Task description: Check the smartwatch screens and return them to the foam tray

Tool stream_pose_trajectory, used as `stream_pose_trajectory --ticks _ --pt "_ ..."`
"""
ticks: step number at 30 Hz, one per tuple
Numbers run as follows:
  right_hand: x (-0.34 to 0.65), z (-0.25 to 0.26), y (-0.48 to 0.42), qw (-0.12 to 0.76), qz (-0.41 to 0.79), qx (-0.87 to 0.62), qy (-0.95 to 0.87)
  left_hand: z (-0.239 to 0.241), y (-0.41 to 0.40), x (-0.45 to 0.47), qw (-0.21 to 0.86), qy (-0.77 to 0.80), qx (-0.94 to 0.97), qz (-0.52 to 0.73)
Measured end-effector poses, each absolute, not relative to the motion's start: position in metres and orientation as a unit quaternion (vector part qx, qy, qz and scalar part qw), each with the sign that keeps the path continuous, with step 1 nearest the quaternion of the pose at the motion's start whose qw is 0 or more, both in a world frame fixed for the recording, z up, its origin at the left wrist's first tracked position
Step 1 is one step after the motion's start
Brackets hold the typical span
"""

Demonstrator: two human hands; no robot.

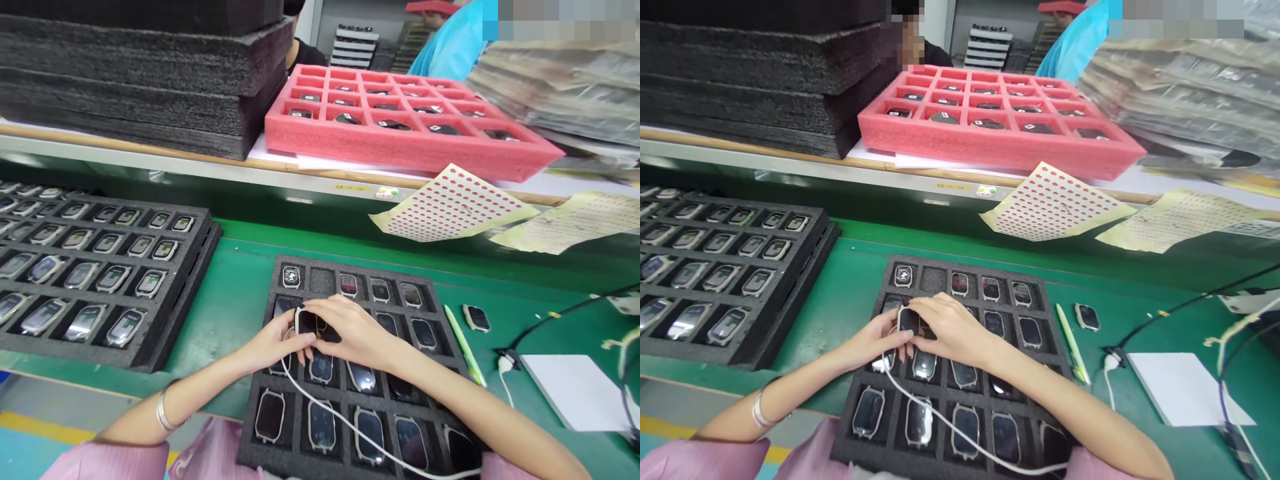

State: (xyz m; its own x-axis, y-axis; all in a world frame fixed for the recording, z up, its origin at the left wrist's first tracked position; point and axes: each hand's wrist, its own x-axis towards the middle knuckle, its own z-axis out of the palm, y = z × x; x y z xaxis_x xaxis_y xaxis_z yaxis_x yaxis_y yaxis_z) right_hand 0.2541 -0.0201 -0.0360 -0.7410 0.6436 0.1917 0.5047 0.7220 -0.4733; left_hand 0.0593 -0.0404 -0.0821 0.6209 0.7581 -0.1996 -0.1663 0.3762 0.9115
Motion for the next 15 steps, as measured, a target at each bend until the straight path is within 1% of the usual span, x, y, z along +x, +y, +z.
stream_pose_trajectory --ticks 3,7,15 --pt "0.252 -0.042 -0.02 0.188 0.155 -0.31 -0.919 -0.083 -0.04 0.063 0.766 0.315 0.465 0.314" --pt "0.249 -0.045 -0.02 0.175 0.119 -0.306 -0.928 -0.086 -0.041 0.066 0.761 0.333 0.443 0.337" --pt "0.246 -0.056 -0.02 0.238 0.116 -0.291 -0.919 -0.083 -0.045 0.06 0.753 0.346 0.439 0.347"
